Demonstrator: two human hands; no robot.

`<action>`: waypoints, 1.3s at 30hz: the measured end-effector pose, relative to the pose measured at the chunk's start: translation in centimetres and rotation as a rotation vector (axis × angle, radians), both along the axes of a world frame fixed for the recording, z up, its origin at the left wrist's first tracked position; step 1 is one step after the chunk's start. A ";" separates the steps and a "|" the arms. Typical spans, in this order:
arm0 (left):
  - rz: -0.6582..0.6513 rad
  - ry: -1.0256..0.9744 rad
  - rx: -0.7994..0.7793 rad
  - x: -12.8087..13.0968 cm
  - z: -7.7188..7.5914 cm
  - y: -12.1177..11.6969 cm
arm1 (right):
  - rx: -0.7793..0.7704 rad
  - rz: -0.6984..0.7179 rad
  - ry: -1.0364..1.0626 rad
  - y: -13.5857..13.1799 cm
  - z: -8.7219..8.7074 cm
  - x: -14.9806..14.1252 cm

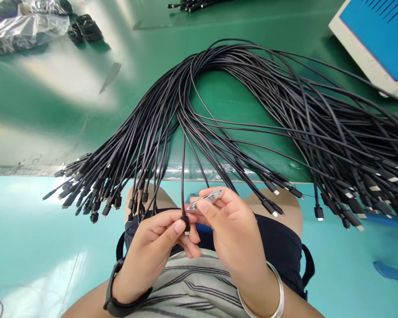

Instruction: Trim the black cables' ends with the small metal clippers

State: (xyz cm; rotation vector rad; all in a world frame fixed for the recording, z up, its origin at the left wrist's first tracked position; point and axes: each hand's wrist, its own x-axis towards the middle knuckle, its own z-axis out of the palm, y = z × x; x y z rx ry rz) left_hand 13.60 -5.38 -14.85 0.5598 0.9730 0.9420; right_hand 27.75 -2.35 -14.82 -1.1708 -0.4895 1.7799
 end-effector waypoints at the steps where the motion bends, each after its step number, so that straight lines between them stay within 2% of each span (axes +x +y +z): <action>1: -0.002 0.012 0.001 0.0 -0.1 0.0 | 0.008 0.012 0.043 0.1 0.0 0.0; 4: -0.029 0.110 -0.002 0.2 -0.3 0.1 | 0.048 0.134 0.158 0.3 0.2 0.1; 7: -0.139 0.407 0.090 -0.2 0.0 -0.2 | 0.109 0.313 0.079 0.5 0.6 0.5; 9: -0.163 0.731 0.292 -1.1 0.5 -0.9 | 0.192 0.362 -0.225 0.5 0.9 1.2; 11: -0.052 1.071 0.515 -2.5 1.2 -1.6 | 0.311 0.329 -0.710 0.6 1.2 2.3; 12: 0.042 1.215 0.571 -3.4 1.6 -1.9 | 0.366 0.300 -0.956 0.6 1.3 2.8; 14: 0.155 1.428 0.556 -5.1 2.0 -2.2 | 0.467 0.251 -1.331 0.7 1.5 3.9; 16: 0.104 1.560 0.507 -6.4 1.9 -2.1 | 0.535 0.210 -1.501 0.7 1.7 4.7; 19: -0.139 1.606 0.444 -7.4 0.9 -1.8 | 0.608 0.124 -1.545 0.4 2.2 4.6; 21: -0.268 1.574 0.345 -7.6 -0.1 -1.6 | 0.663 0.091 -1.559 -0.2 2.6 3.9; 22: -0.282 1.526 0.282 -7.5 -0.7 -1.5 | 0.695 0.096 -1.554 -0.5 2.9 3.4; 24: -0.225 1.394 0.182 -7.5 -1.9 -1.5 | 0.762 0.142 -1.474 -1.2 3.2 2.3; 26: -0.091 1.120 0.092 -7.3 -3.1 -1.3 | 0.779 0.246 -1.271 -1.7 3.4 0.9; 28: 0.027 0.775 -0.008 -7.1 -4.1 -1.2 | 0.698 0.381 -0.992 -1.8 3.0 -0.5; 30: 0.077 0.470 -0.095 -6.6 -4.7 -1.1 | 0.529 0.465 -0.708 -1.6 2.2 -1.6; 33: 0.032 0.216 -0.144 -5.7 -4.7 -1.2 | 0.361 0.394 -0.507 -0.9 0.5 -2.5; 36: 0.019 0.032 -0.173 -4.7 -3.9 -1.6 | 0.341 0.281 -0.578 -0.1 -0.7 -1.8; 39: 0.017 -0.071 -0.176 -3.8 -2.9 -1.8 | 0.330 0.195 -0.649 0.5 -1.1 -0.4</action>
